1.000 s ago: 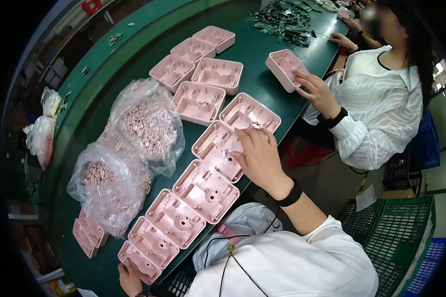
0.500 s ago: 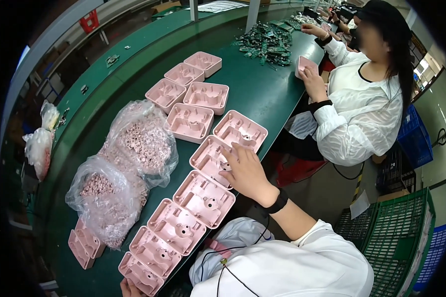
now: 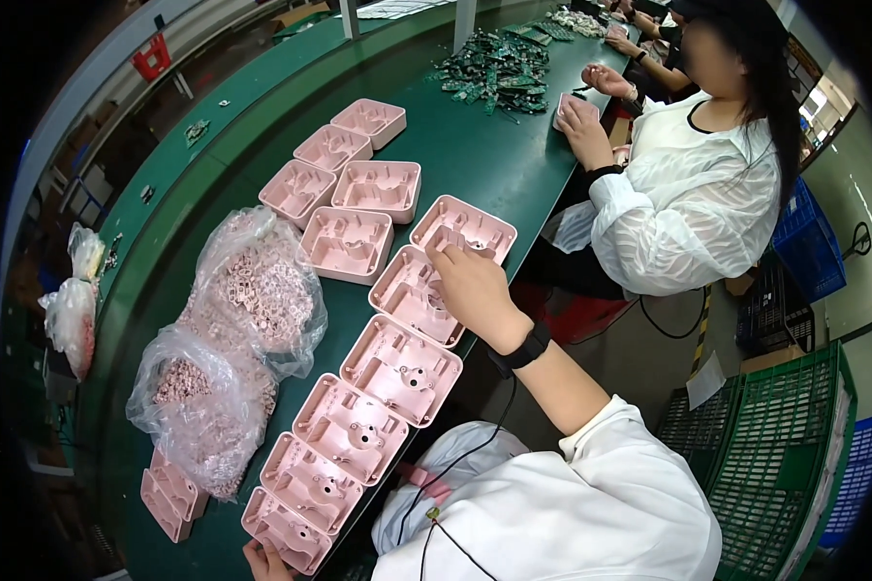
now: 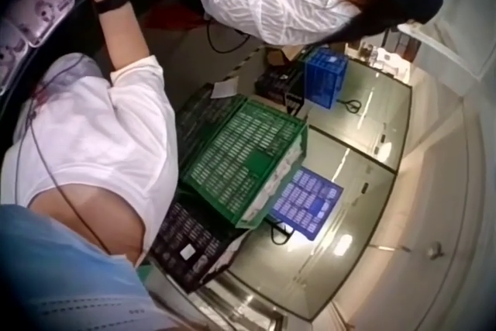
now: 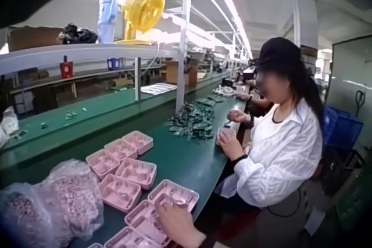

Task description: The person arranges pink plastic housings on the table, retrieves small pink components from a bag, and presses them into the housings by hand. They then stack the housings together and place them into a green plastic crate.

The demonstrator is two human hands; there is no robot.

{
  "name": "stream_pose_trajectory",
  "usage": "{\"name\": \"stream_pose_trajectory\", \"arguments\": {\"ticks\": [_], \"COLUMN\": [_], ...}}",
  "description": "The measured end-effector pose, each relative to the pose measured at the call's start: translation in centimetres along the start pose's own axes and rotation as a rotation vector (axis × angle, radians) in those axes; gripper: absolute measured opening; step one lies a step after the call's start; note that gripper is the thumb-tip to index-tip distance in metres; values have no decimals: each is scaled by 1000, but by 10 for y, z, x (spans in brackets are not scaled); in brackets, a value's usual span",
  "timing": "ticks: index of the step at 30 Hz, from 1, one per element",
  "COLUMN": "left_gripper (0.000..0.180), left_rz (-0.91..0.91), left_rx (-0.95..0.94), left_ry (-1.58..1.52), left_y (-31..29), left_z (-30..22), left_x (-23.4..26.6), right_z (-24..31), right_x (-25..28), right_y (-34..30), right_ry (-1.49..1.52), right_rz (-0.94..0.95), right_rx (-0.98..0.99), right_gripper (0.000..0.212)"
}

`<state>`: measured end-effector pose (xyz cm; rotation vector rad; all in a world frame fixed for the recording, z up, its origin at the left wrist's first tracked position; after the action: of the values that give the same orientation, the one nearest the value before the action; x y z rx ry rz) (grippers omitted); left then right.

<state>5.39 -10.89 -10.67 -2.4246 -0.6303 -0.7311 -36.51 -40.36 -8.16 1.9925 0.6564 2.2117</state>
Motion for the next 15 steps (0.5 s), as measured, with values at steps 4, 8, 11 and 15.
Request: {"name": "stream_pose_trajectory", "arguments": {"ticks": [4,8,11,15], "left_gripper": [49,37,32,30], "left_rz": [-9,-63,-31,-3], "left_rx": [-63,-2,47,91], "left_ry": [3,-131,-87,-27], "left_y": [1,16,19,18], "left_z": [-16,20,14,15], "left_x": [-8,-17,-22,-20], "right_z": [-15,-34,-42,-62], "right_x": [1,-1,-8,-10], "right_y": [8,17,26,34], "right_ry": [62,51,28,7], "right_rz": [-64,-58,47,161], "right_rx": [-47,-89,-92,-117], "right_gripper": [36,31,30,27]}}
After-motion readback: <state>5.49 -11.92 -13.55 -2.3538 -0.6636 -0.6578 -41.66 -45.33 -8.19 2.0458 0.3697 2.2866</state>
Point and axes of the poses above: each hand's wrist, its own y-axis towards the middle knuckle, its own x-axis out of the back of the hand, z = x × y, the point moved 10 cm from there along y, towards the middle knuckle, and after that the axes turned 7 degrees about -y, right-handed, at the moved point
